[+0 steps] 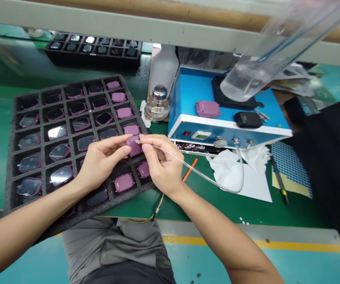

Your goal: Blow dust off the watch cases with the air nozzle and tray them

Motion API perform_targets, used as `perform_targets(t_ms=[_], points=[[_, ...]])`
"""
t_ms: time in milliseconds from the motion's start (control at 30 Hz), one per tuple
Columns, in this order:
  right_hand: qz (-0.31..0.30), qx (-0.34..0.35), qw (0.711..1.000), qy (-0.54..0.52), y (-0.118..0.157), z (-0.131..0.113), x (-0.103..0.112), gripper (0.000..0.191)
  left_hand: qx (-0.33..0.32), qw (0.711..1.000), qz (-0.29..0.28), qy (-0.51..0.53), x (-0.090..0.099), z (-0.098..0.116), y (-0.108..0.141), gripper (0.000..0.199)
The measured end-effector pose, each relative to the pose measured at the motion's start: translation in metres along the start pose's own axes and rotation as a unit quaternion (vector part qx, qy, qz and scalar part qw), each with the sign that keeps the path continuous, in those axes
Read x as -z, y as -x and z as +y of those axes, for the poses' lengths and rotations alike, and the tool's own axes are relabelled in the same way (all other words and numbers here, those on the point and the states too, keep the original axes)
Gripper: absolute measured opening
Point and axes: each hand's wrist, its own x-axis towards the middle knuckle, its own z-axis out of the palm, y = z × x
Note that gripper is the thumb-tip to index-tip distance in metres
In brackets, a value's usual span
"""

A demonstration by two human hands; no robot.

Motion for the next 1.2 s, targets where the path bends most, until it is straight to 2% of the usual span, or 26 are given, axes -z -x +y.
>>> perform_targets(t_ms=[600, 1200], points=[[-0.004, 0.03, 1.0, -0.008, -0.0058, -0.0018, -0.0018, 0.012, -0.021, 0.999, 0.013, -0.031, 0.0019, 0.0007, -0.0036, 0.038], [-0.009, 0.021, 1.0, -0.011, -0.0057, -0.002, -0.0016, 0.012, -0.022, 0.999, 0.014, -0.03, 0.0031, -0.0014, -0.0038, 0.039]])
